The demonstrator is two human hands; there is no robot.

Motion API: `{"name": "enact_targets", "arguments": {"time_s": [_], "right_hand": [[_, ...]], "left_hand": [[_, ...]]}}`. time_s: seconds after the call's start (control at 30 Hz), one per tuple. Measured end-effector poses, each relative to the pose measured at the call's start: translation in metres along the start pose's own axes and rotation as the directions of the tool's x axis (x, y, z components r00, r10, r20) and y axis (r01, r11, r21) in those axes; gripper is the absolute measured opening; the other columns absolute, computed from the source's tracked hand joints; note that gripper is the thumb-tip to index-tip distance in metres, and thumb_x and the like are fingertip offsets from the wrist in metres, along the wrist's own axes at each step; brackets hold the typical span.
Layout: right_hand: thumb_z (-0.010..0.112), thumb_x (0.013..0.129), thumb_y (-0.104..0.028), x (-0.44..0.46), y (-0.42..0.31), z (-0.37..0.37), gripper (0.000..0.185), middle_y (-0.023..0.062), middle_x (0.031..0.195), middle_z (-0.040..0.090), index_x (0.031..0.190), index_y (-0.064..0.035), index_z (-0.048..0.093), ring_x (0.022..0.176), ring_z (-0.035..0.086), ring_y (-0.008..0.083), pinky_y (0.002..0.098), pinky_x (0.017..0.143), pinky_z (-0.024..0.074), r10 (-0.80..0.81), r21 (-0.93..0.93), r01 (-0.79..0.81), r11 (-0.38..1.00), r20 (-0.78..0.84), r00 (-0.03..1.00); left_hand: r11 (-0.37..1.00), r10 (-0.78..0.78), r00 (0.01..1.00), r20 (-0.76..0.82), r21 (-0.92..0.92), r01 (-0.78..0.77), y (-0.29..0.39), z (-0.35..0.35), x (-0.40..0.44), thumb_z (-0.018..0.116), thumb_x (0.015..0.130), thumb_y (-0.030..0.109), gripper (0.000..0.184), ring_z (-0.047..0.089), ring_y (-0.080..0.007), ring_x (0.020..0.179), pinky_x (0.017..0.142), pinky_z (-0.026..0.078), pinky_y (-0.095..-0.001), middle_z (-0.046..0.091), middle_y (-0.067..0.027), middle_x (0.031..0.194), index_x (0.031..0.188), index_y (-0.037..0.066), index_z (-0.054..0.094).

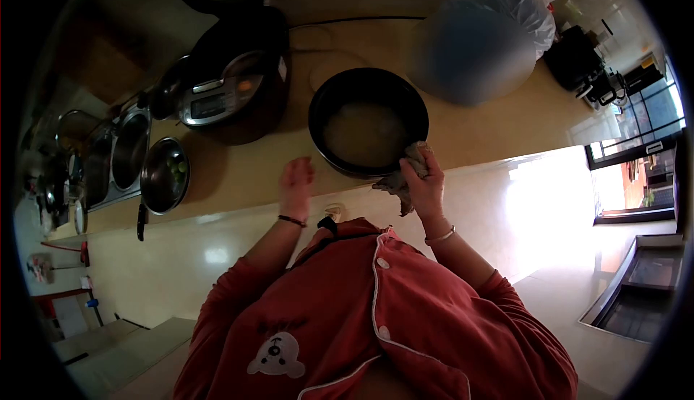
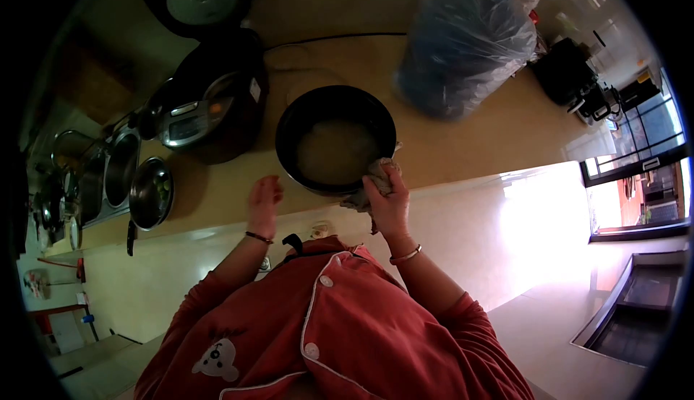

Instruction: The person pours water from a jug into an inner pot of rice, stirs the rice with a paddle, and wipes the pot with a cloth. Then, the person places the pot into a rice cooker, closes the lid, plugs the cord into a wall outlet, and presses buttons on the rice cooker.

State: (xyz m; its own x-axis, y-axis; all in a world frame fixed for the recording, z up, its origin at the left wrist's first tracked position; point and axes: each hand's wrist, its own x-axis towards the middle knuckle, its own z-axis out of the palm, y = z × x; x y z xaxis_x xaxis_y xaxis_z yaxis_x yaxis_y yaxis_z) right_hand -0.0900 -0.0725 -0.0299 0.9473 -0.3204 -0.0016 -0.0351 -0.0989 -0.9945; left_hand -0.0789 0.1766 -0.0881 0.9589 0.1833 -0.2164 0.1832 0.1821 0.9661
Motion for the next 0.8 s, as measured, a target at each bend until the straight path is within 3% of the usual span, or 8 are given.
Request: {"name": "enact_targets", "arguments": {"time_s": [0.07,0.2,0.27,0.37,0.47,0.6,0.67,0.8], "right_hand": [[0.068,0.078,-0.013,-0.002,-0.002,-0.003,0.035,0.0058,0.091,0.061,0.108,0.002,0.055,0.08,0.054,0.0096,0.0237,0.073,0.0458,-0.008,-0.035,0.007,0.999,-0.008,1.0],[0.068,0.078,-0.012,-0.005,-0.009,-0.008,0.035,0.0059,0.091,0.061,0.107,0.0025,0.055,0.082,0.054,0.009,0.0233,0.073,0.046,0.047,0.093,-0.051,0.994,0.04,0.998],[0.068,0.078,-0.012,-0.01,-0.005,-0.011,0.034,0.0059,0.092,0.061,0.107,0.0027,0.055,0.083,0.054,0.0088,0.0233,0.074,0.0461,0.059,0.12,-0.063,0.991,0.038,0.998],[0.069,0.078,-0.012,-0.024,0.007,-0.015,0.036,0.0065,0.093,0.061,0.107,0.003,0.055,0.085,0.054,0.0094,0.0245,0.076,0.0463,0.058,0.092,-0.071,0.993,0.134,0.989],[0.07,0.077,-0.015,-0.037,0.011,-0.009,0.039,0.0088,0.094,0.061,0.108,0.0024,0.054,0.088,0.055,0.0122,0.027,0.078,0.0465,0.011,-0.095,0.022,0.995,0.337,0.941],[0.069,0.079,-0.018,-0.041,0.016,0.012,0.039,0.0095,0.098,0.062,0.109,0.0012,0.054,0.091,0.057,0.0148,0.0278,0.08,0.0469,0.047,-0.089,-0.01,0.996,0.435,0.899],[0.069,0.078,-0.018,-0.041,0.016,0.011,0.039,0.0093,0.098,0.062,0.109,0.001,0.054,0.092,0.057,0.0143,0.0276,0.08,0.0464,0.07,-0.091,-0.033,0.995,0.444,0.893],[0.069,0.078,-0.017,-0.043,0.015,0.003,0.041,0.0117,0.103,0.06,0.111,0.0004,0.053,0.095,0.057,0.0185,0.03,0.083,0.0461,0.092,-0.085,-0.058,0.995,0.473,0.876]], "left_hand": [[1.0,0.009,0.992,-0.125,-0.025,-0.012,-0.009,-0.022,0.005,0.05,0.093,0.029,0.024,0.041,-0.0034,0.055,0.049,0.037,-0.0203,0.052,0.0032,0.069,0.093,0.006,0.06],[0.999,-0.036,0.997,-0.071,0.035,0.038,-0.002,-0.044,0.01,0.049,0.093,0.029,0.025,0.035,-0.0027,0.049,0.043,0.03,-0.0201,0.045,0.0042,0.062,0.095,0.007,0.059],[0.99,-0.13,0.988,-0.081,0.053,0.134,0.008,-0.041,0.006,0.048,0.094,0.028,0.023,0.034,-0.0036,0.047,0.043,0.03,-0.0207,0.038,0.005,0.057,0.096,0.007,0.059],[0.985,-0.173,0.985,-0.026,0.008,0.173,0.006,-0.037,-0.006,0.048,0.094,0.026,0.022,0.035,-0.0047,0.047,0.044,0.031,-0.0211,0.04,0.0043,0.058,0.099,0.007,0.058],[0.981,-0.191,0.98,0.052,0.029,0.19,-0.005,-0.031,-0.017,0.047,0.094,0.024,0.023,0.038,-0.006,0.049,0.045,0.032,-0.021,0.042,0.0032,0.06,0.103,0.006,0.057],[0.984,-0.148,0.983,0.104,0.117,0.136,-0.012,-0.031,-0.015,0.045,0.095,0.023,0.023,0.04,-0.0074,0.05,0.046,0.034,-0.0216,0.044,0.0018,0.061,0.106,0.006,0.056],[0.977,-0.075,0.985,0.153,0.207,0.042,-0.003,-0.031,-0.004,0.047,0.094,0.026,0.026,0.046,-0.0072,0.059,0.053,0.039,-0.0223,0.05,0.0012,0.069,0.108,0.007,0.056],[0.986,-0.118,0.99,0.082,0.129,0.107,0.033,-0.007,0.03,0.051,0.091,0.033,0.035,0.055,-0.0117,0.077,0.066,0.045,-0.0251,0.057,-0.0024,0.088,0.115,0.008,0.052]]}}
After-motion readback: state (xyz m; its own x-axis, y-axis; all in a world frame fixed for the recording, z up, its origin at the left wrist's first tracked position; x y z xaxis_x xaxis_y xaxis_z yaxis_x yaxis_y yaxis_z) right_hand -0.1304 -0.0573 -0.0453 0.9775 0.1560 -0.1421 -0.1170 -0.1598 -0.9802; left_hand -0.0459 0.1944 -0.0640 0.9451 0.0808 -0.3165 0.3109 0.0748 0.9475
